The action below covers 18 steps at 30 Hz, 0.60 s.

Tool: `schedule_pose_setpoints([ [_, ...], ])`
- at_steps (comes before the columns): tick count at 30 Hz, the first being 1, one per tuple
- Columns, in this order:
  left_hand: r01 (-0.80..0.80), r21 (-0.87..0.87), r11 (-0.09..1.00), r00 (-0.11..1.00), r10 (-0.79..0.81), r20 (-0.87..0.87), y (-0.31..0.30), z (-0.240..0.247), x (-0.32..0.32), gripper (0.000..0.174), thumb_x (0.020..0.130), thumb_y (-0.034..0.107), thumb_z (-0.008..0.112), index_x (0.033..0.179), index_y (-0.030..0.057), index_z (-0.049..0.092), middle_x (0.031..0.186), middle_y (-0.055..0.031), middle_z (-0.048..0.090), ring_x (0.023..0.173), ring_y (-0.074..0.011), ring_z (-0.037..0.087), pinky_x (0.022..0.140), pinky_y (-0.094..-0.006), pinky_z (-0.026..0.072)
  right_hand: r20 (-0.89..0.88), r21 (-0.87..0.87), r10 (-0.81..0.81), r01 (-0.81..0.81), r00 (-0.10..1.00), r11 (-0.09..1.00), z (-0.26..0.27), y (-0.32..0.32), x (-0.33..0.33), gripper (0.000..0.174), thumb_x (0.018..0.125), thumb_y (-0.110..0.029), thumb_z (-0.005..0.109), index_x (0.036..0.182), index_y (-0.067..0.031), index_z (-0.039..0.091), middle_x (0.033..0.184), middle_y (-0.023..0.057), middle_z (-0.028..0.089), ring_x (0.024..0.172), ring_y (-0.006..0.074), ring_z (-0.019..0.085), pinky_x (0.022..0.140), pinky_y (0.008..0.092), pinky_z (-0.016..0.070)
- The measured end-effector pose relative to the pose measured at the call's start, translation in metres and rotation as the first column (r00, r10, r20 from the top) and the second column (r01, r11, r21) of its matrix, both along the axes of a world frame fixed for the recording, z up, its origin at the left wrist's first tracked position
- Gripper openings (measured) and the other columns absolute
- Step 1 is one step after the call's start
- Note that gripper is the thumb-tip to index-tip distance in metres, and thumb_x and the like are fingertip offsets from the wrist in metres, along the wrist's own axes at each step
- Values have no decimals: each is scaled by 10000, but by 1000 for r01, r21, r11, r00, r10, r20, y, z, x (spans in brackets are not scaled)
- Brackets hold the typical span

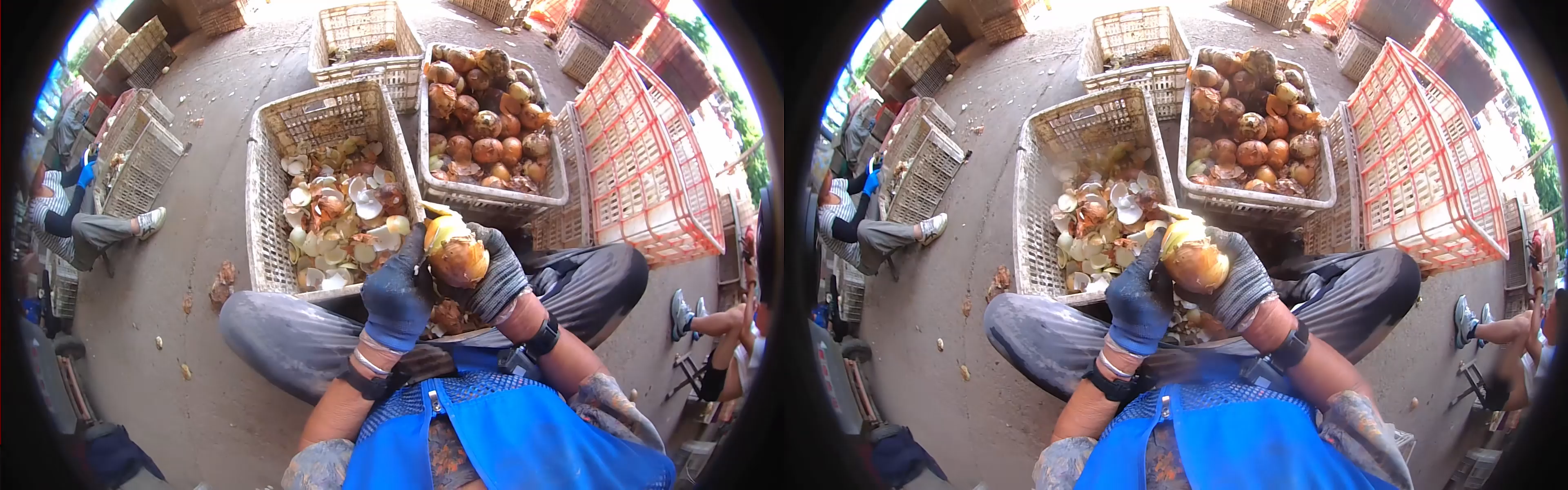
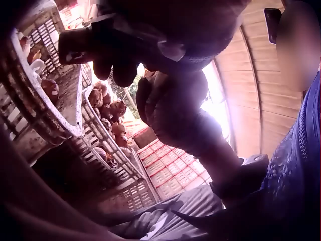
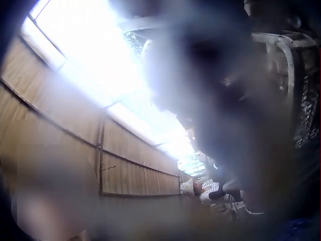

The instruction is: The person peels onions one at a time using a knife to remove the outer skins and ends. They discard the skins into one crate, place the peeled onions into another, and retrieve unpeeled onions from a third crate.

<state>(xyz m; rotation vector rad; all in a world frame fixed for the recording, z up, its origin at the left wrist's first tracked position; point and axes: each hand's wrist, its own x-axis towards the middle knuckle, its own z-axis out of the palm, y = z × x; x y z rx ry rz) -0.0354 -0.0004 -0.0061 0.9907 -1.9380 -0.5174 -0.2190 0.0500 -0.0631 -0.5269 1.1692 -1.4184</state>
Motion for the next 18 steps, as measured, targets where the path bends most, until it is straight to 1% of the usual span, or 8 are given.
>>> schedule_pose_setpoints([
  [2,-92,155,984,970,53,239,-5,0,8,408,940,71,627,1344,68,688,987,-182,774,648,-249,707,650,-333,570,-176,-26,41,-46,984,999,-12,2,4,746,766,-327,896,1356,-38,543,1231,127,657,1122,246,657,1015,367,530],
  [3,-53,538,841,988,124,-96,-19,-35,8,394,949,92,617,1334,52,687,936,-145,784,653,-182,718,643,-318,575,-171,-19,59,-63,984,998,12,4,11,746,766,-327,896,1356,-38,543,1231,127,657,1122,246,657,1015,367,530],
  [5,-86,537,839,996,88,22,-38,-36,26,399,934,85,636,1326,33,684,976,-123,793,706,-124,729,653,-304,581,512,-12,107,-118,852,993,87,1,24,475,935,-325,661,1327,-63,604,1293,146,670,1173,311,658,1027,483,551],
  [6,-91,541,836,995,93,24,-35,-33,30,399,934,85,636,1326,33,684,976,-123,793,706,-124,729,653,-304,581,562,-34,146,-153,814,988,88,-4,24,478,934,-311,655,1331,-52,599,1277,150,676,1154,304,666,1013,482,562],
  [7,-74,444,893,997,65,37,-30,-29,34,391,929,79,646,1315,35,691,986,-139,790,726,-158,744,665,-306,585,708,42,110,-197,698,980,68,-3,11,493,933,-356,656,1338,-80,607,1279,125,680,1142,292,670,1003,511,558],
  [9,-52,331,942,998,39,47,-25,-8,36,384,924,74,655,1304,37,699,996,-155,787,746,-191,760,676,-307,590,573,185,-9,-118,820,976,82,-10,16,511,928,-415,660,1343,-120,617,1282,95,684,1136,282,670,999,539,546],
  [11,22,-183,983,992,2,127,-14,16,38,419,881,24,650,1294,64,711,922,-166,769,726,-270,745,656,-349,585,530,214,-15,-116,848,970,87,-15,18,513,930,-435,657,1344,-135,620,1285,85,685,1138,282,669,1002,546,539],
  [18,-120,-110,987,872,158,464,0,20,32,615,754,12,685,1363,101,676,754,-139,670,633,-323,666,581,-443,515,685,187,-34,-131,728,974,83,-14,30,495,975,-363,638,1359,-59,568,1313,114,646,1148,257,658,958,436,576],
])
